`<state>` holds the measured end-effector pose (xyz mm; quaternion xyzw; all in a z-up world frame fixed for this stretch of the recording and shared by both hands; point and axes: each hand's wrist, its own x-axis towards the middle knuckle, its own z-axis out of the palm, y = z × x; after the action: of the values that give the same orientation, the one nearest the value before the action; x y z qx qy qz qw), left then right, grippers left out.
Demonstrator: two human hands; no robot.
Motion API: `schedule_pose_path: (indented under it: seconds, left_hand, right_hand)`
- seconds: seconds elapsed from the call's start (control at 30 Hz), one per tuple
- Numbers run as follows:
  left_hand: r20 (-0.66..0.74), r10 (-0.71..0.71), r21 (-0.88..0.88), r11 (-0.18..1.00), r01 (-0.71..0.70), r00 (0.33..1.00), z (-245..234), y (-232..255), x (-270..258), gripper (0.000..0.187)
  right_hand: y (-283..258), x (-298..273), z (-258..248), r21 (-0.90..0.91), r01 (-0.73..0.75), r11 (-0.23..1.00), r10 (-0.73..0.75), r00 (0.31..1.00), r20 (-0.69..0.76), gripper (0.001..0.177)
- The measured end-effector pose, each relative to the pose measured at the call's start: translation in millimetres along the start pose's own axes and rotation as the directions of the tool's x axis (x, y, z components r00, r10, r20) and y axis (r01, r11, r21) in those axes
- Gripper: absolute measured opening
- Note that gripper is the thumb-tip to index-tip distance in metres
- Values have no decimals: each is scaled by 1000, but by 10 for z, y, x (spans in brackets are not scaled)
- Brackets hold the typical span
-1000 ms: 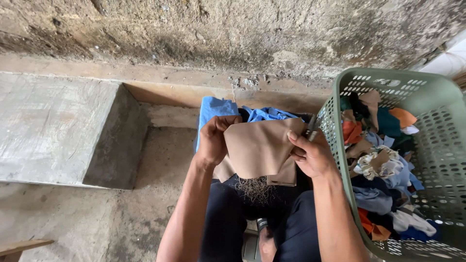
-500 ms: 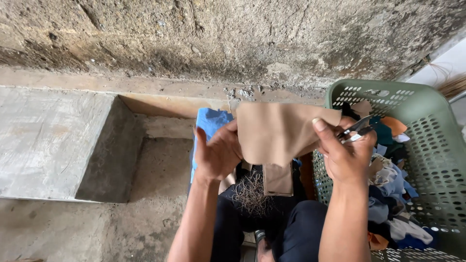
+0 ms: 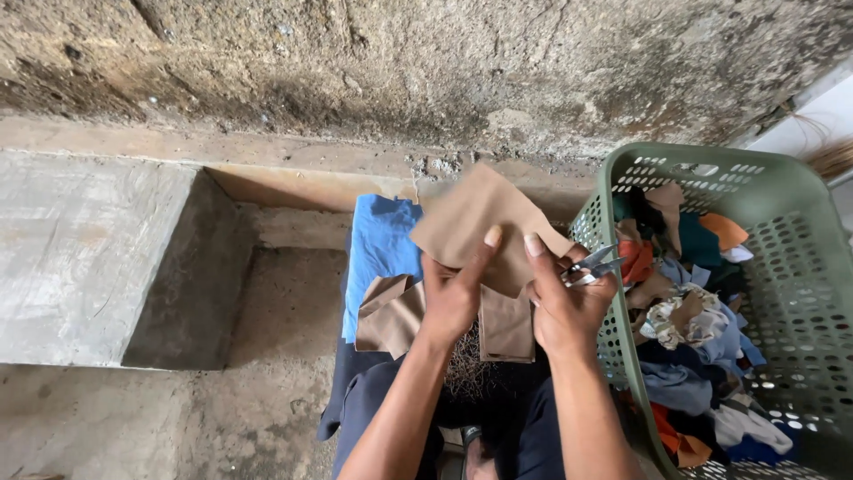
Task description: The person uses scissors to trim the edges of a piece of beige fabric held in their hands. They rotate the fabric to cut along different sides and then place the trimmed piece onto a pile of other fabric pieces on their lap.
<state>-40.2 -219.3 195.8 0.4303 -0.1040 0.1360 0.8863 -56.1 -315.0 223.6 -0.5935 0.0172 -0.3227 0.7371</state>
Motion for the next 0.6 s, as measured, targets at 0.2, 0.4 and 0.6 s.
schedule_pose_path:
  seconds: [0.2,0.4,0.6]
  left_hand:
    - [7,59,108,992,-59,998,-139,287,161,19]
    - [7,65,268,961,-64,998,-171,457,196,10]
    - [21,47,338,940,-51,999,-373,195,139,8]
  right_hand:
    - [485,189,-551,-38,-80,996,88,926,367,18]
    - [462,167,-521,-2,-122,993,113,913,392,5]
    - [411,192,-561,-13,-148,989,140,903,405,10]
